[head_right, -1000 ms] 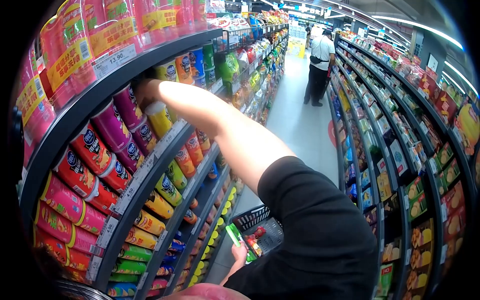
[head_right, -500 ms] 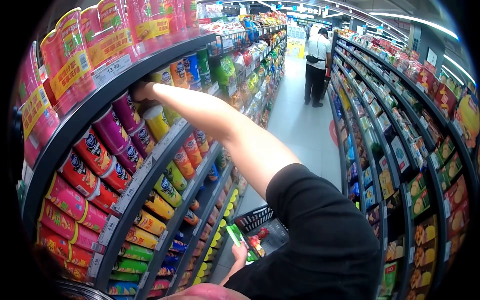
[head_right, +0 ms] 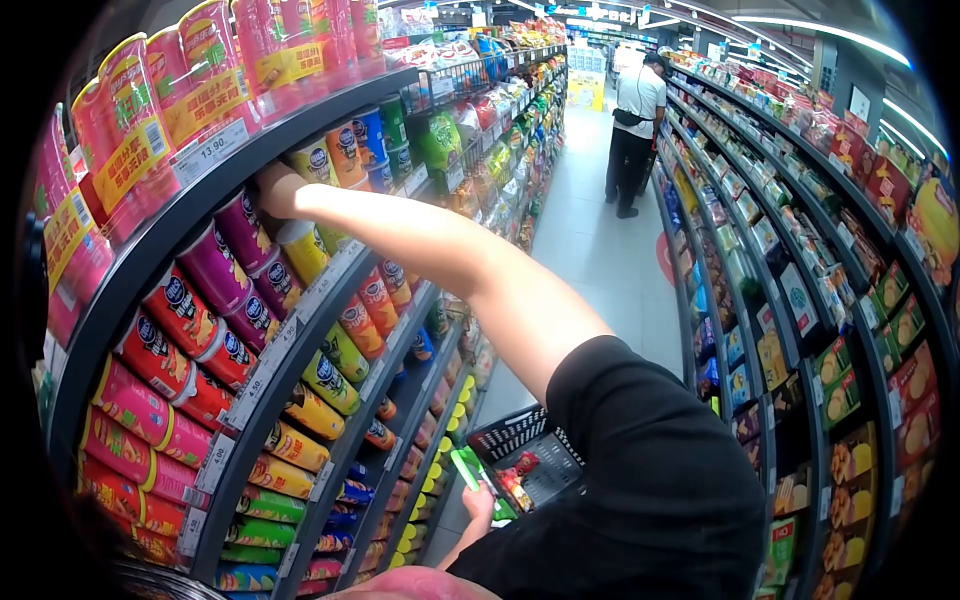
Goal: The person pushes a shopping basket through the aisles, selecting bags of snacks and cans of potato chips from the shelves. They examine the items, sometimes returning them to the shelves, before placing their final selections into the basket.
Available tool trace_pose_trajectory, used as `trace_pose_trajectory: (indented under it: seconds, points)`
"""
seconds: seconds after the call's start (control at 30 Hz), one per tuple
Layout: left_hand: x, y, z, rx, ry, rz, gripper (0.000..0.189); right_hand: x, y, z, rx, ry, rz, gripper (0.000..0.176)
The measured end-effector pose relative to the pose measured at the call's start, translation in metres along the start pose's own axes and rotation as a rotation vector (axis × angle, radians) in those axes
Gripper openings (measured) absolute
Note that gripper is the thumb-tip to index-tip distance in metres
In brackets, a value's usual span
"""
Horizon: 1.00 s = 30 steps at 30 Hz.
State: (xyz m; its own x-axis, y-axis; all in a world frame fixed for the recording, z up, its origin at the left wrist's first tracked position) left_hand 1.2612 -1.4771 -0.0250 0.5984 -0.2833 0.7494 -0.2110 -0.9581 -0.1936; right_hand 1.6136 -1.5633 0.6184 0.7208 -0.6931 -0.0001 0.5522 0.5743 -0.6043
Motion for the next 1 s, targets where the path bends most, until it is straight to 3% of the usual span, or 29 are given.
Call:
trace_pose_trajectory:
  seconds: [0.07, 0.13, 0.27, 0.53, 0.73, 0.87, 1.0]
  points:
    - [0.004, 0.0, -0.003, -0.018, -0.004, -0.037, 0.018, 0.007, 0.01, -0.01, -0.071, 0.102, -0.014, 0.036]
    - [0.008, -0.001, -0.006, 0.013, -0.028, 0.048, 0.02, -0.006, 0.004, -0.014, 0.122, -0.071, -0.094, 0.037]
    - [-0.011, 0.003, 0.013, 0.018, -0.009, 0.073, 0.019, -0.035, -0.016, -0.031, 0.215, -0.011, -0.05, 0.04]
    - [-0.015, 0.003, 0.014, 0.01, -0.005, 0.036, 0.021, -0.032, -0.011, -0.052, 0.13, 0.066, -0.088, 0.045]
    - [-0.011, -0.005, 0.009, 0.16, -0.005, 0.191, 0.027, -0.054, -0.029, -0.069, 0.233, -0.033, -0.082, 0.048]
    - [-0.019, -0.001, 0.016, 0.103, 0.0, 0.134, 0.027, -0.076, -0.051, -0.086, 0.321, -0.225, -0.184, 0.053]
    - [-0.009, -0.003, 0.008, 0.13, 0.002, 0.145, 0.026, -0.071, -0.067, -0.119, 0.447, -0.151, -0.184, 0.055]
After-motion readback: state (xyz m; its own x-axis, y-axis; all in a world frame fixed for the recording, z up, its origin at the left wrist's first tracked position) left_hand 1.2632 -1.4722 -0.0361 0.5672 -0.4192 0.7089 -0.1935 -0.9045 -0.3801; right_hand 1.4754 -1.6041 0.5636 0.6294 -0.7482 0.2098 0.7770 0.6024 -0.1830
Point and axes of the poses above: each hand's wrist, its own z-axis towards the middle knuckle, its own y-axis out of the palm, x = y × z, the point moved 7 cm from there along z, towards the middle knuckle, and after that the axes turned 15 degrees about -y, right-handed, at the moved point
